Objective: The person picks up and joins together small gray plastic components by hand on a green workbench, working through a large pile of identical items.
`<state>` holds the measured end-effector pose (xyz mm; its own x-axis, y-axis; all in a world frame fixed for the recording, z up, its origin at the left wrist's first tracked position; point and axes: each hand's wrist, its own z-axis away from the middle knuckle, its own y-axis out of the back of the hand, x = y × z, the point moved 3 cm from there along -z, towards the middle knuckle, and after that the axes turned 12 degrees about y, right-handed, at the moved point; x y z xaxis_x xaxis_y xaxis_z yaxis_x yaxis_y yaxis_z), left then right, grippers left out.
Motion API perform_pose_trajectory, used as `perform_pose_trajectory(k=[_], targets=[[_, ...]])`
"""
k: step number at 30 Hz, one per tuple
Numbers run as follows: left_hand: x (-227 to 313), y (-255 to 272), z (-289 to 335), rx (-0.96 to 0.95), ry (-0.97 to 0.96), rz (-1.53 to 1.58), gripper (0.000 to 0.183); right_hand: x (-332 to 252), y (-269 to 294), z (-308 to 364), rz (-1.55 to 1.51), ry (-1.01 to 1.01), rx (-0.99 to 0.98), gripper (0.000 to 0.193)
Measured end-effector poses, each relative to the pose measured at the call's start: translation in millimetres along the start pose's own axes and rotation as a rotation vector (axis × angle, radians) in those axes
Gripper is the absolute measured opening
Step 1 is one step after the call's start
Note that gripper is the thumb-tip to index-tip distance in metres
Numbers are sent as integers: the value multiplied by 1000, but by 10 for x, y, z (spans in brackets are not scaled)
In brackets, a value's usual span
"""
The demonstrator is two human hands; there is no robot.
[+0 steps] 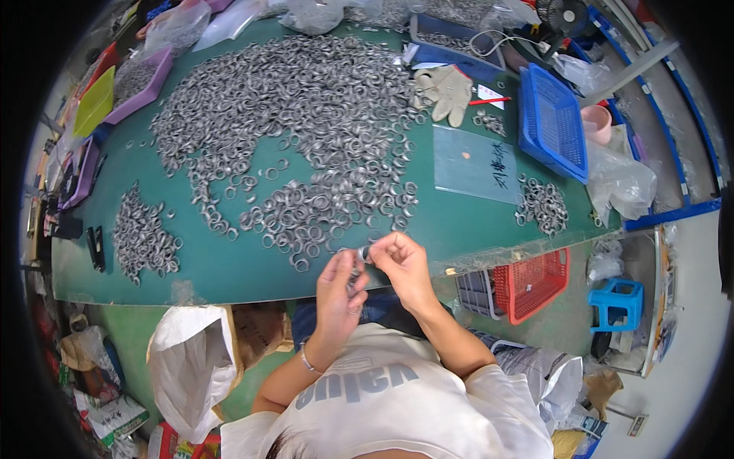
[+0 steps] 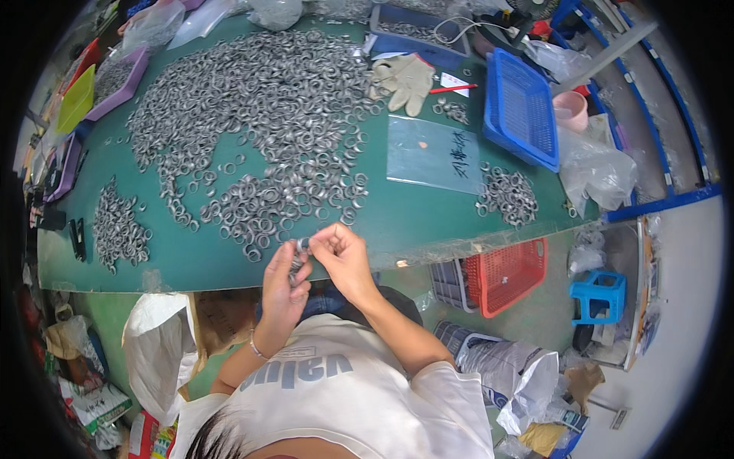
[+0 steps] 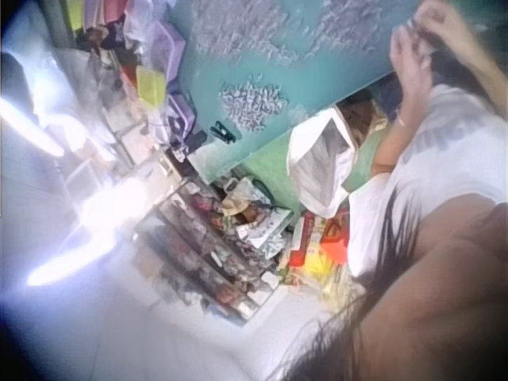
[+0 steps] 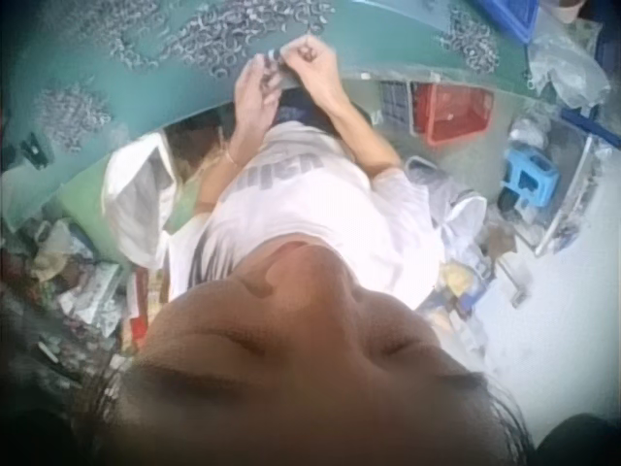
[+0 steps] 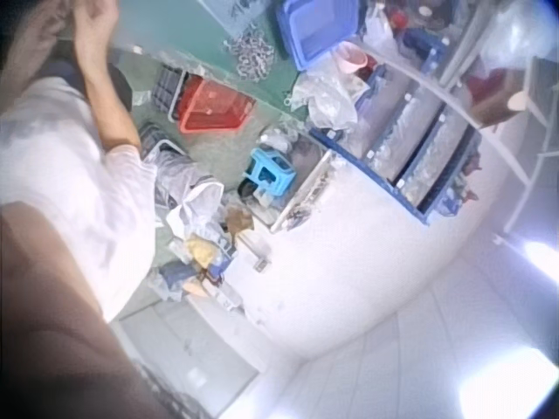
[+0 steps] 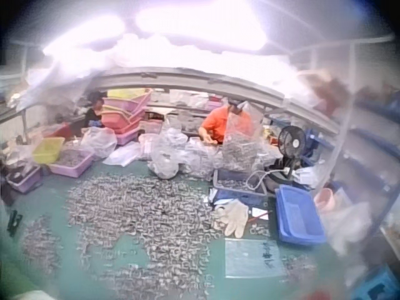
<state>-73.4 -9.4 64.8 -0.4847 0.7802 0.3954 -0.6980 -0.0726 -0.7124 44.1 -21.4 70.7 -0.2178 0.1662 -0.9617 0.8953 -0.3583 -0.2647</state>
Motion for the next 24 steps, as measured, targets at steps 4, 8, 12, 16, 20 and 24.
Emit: perform_pose_trajectory(k=[4, 8, 12, 16, 20, 24], targets=[[-6, -24, 62, -6, -69, -117, 17, -24, -97, 132, 24, -17, -44, 6], [30, 86, -8, -80, 107, 85, 17, -107, 97, -63, 312, 144, -91, 5], [-14, 108, -46, -323, 409, 450, 16, -261, 410, -524, 875, 391, 153, 12], [-46, -19, -35, -234, 515, 793, 21, -178, 382, -636, 1311, 535, 12, 15], [-11, -41, -22, -97, 314, 612, 21, -185, 393, -609, 1160, 566, 53, 10], [-69, 140, -71, -163, 184, 360, 24, -119, 269, -321, 321, 219, 121, 8]])
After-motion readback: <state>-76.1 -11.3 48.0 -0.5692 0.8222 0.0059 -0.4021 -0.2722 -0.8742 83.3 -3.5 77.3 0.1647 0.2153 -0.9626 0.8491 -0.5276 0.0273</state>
